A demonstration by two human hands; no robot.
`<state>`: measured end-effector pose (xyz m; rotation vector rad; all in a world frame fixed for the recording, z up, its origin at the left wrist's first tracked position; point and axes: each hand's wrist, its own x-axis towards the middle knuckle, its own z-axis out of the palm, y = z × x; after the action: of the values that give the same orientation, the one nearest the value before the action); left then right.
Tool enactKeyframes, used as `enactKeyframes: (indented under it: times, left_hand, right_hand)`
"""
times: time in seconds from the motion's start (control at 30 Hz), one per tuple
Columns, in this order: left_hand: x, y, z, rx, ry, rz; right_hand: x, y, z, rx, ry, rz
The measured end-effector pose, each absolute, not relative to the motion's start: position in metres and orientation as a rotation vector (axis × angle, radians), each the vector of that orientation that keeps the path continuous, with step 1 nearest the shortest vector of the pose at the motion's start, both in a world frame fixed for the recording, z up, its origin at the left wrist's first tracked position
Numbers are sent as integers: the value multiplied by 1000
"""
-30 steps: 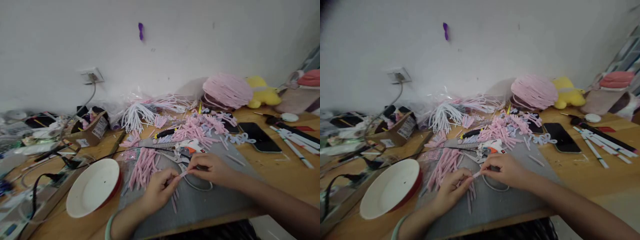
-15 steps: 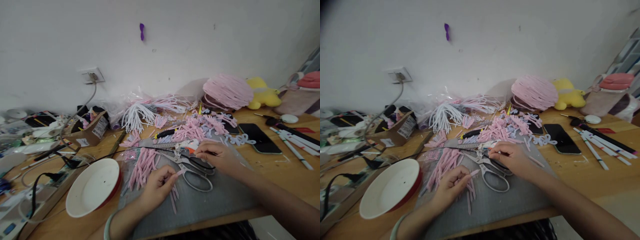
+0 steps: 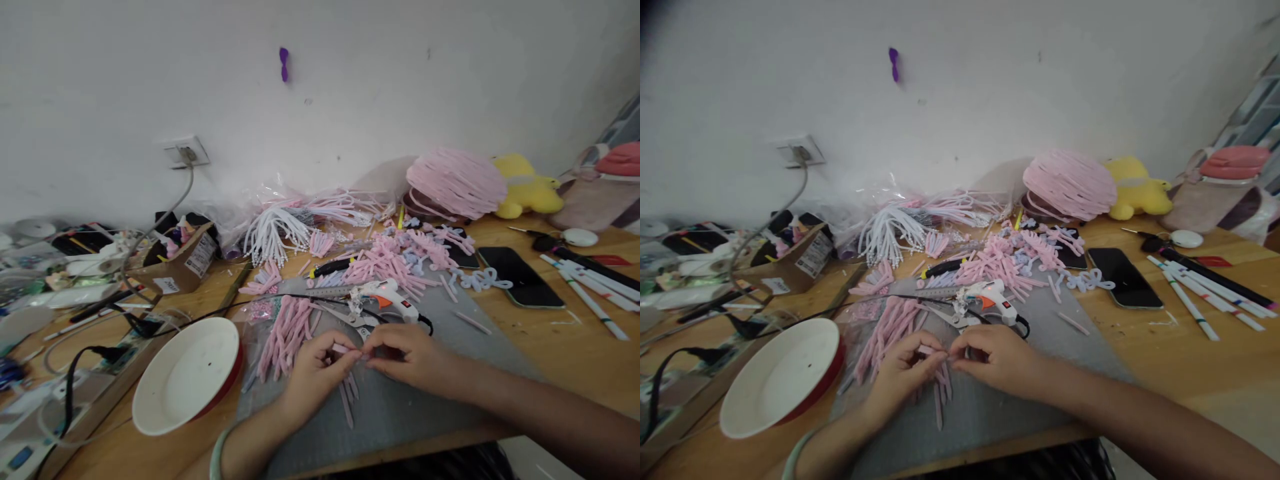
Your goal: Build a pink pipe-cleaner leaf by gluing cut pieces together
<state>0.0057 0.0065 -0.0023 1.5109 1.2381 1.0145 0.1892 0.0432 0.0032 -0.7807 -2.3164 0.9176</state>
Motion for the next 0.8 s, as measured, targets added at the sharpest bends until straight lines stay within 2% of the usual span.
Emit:
enactKeyframes:
  times: [0.23,0.47,0.67,0.8]
  left_hand:
    - [2,11,-7,1413,1156,1253]
    - [2,13,-6,1423,1279,1167]
    - [1,14,-7,1375,1299,1121]
    - [1,15,-7,1357,1314,1118]
  right_hand:
    - [191,43,6,-647,-2329,984]
    - [220,85,20,-1345,-2145,552]
    - [226,97,0,-1550,-2175,777]
    - [223,100,-11,-1565,-1983,930]
